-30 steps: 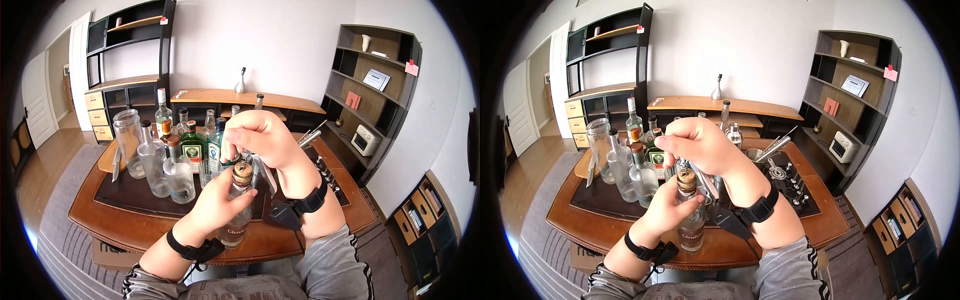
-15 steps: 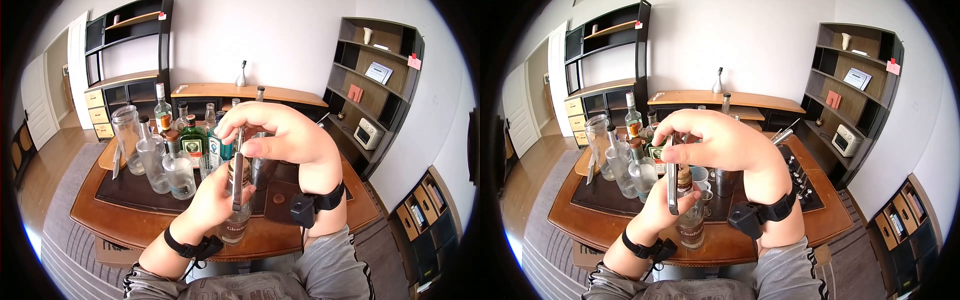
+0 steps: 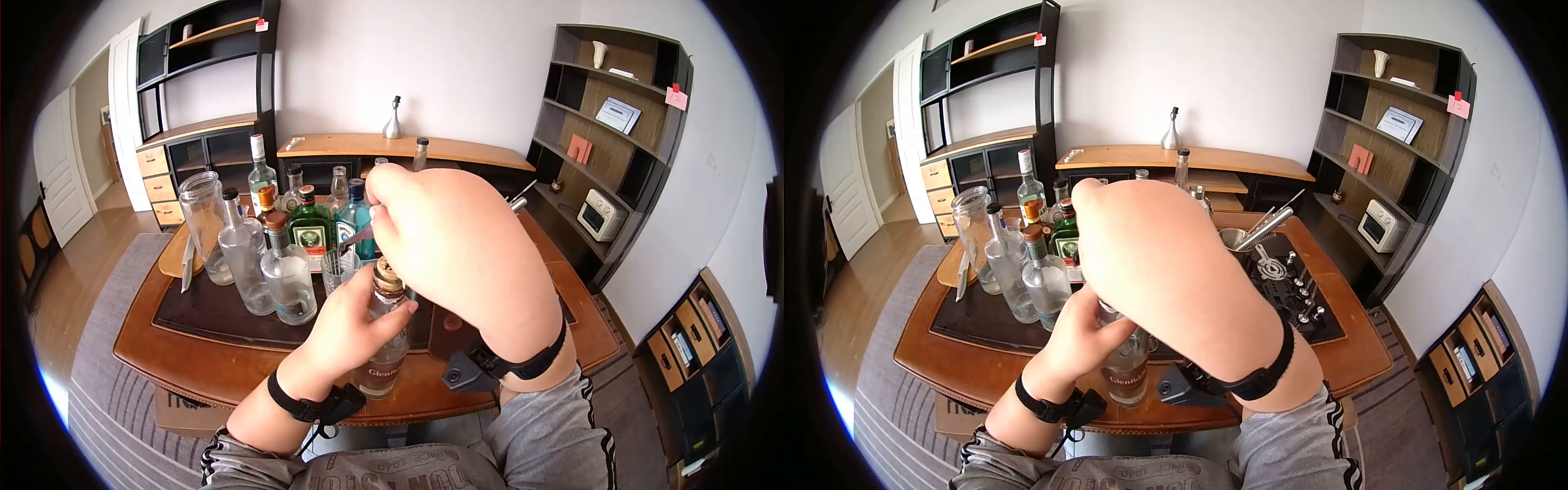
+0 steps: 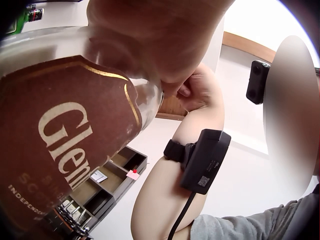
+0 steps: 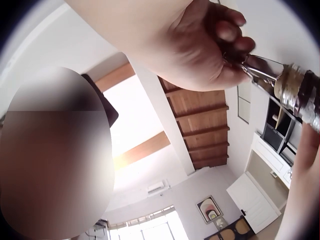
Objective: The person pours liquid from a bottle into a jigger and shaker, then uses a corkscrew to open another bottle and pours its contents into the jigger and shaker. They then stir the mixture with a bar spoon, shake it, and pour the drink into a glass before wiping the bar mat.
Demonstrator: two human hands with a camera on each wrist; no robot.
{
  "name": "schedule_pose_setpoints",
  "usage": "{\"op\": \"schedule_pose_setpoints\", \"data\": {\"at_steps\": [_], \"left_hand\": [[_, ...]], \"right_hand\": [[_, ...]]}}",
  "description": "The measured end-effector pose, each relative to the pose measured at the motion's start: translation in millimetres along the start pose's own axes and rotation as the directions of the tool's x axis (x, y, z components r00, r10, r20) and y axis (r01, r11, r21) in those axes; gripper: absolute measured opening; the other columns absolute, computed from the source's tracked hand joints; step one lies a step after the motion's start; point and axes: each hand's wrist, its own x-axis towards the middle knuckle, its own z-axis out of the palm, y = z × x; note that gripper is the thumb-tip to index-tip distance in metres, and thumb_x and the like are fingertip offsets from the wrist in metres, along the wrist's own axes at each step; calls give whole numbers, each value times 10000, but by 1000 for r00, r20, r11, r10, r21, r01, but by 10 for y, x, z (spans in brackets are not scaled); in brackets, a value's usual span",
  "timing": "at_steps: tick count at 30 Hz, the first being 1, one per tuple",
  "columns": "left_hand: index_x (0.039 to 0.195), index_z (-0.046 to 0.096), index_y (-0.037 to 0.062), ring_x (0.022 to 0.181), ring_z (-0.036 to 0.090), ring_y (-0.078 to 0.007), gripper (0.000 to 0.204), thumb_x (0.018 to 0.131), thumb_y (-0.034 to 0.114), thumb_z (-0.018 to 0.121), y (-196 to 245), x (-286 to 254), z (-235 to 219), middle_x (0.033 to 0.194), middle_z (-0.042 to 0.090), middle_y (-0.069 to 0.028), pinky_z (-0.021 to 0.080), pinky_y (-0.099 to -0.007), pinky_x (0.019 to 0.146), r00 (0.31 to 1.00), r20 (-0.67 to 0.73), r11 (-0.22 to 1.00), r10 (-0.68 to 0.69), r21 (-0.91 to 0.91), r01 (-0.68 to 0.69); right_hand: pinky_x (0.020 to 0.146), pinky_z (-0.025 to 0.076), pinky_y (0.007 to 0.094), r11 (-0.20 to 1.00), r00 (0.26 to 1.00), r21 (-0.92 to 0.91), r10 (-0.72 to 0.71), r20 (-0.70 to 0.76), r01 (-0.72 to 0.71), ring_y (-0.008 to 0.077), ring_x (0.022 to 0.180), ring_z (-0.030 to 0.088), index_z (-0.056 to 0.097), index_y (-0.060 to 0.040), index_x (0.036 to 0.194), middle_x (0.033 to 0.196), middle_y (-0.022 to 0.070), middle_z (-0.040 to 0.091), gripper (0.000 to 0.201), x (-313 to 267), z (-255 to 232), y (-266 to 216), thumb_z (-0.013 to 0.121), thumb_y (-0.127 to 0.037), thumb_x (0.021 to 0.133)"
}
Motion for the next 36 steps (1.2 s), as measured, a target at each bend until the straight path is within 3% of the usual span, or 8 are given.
{"op": "schedule_pose_setpoints", "data": {"at_steps": [3,7,8,11,17,20,26,36], "left_hand": [[1120,566,4,904,690,-302,392,821,185,744,4,-8,1,962,694,-164,526,-373,796,999,-16,999,32,-8,-32],[1127,564,3,889,688,-288,388,826,178,738,25,-14,-50,951,694,-155,526,-362,797,1000,20,1000,-16,11,16],[1130,564,4,891,686,-282,391,826,176,738,13,-11,-55,952,693,-152,525,-360,799,999,26,1000,-21,-7,21],[1138,561,7,896,682,-264,399,823,171,742,-25,0,-55,959,690,-144,522,-355,806,999,43,998,-25,-61,28],[1134,562,13,897,675,-232,397,819,168,747,-33,-9,-77,964,686,-125,518,-345,808,997,64,997,-35,-66,39],[1108,566,19,874,676,-231,378,818,177,750,-32,-3,-82,927,685,-117,519,-345,791,998,55,997,-19,-78,23],[1052,578,16,789,679,-261,343,813,186,755,-47,-58,-43,872,682,-126,527,-353,729,1000,20,1000,6,-20,-6],[1067,570,-20,896,689,-344,371,814,196,736,-73,-31,0,934,690,-207,535,-389,759,998,-7,998,59,-11,-59]], "right_hand": [[587,475,409,986,999,-162,-37,-5,36,348,617,586,602,4,933,680,195,591,178,0,17,-57,611,-155,852],[566,441,301,868,949,486,-61,309,-102,165,606,553,631,-2,1000,675,62,618,247,207,-199,258,686,-199,861],[666,467,292,768,906,606,-85,415,-206,143,788,603,670,-33,1082,909,61,687,300,266,-176,434,716,-228,859],[1006,420,361,539,759,840,-569,315,56,248,1226,532,620,-8,1254,1322,153,578,504,342,-76,786,748,-253,833],[960,473,376,271,805,962,-560,198,-48,249,1077,627,648,5,1165,1106,124,679,429,313,292,785,729,-285,859],[839,488,276,147,893,989,-442,81,-17,130,919,613,661,-22,993,958,36,665,197,236,498,687,699,-188,895],[568,430,320,793,954,530,-268,-137,299,227,617,581,573,-39,790,663,84,560,251,62,340,374,685,-246,876],[489,475,403,973,954,-215,18,-299,-86,325,538,606,560,-54,740,598,119,588,297,-66,367,-130,668,-302,864]]}}
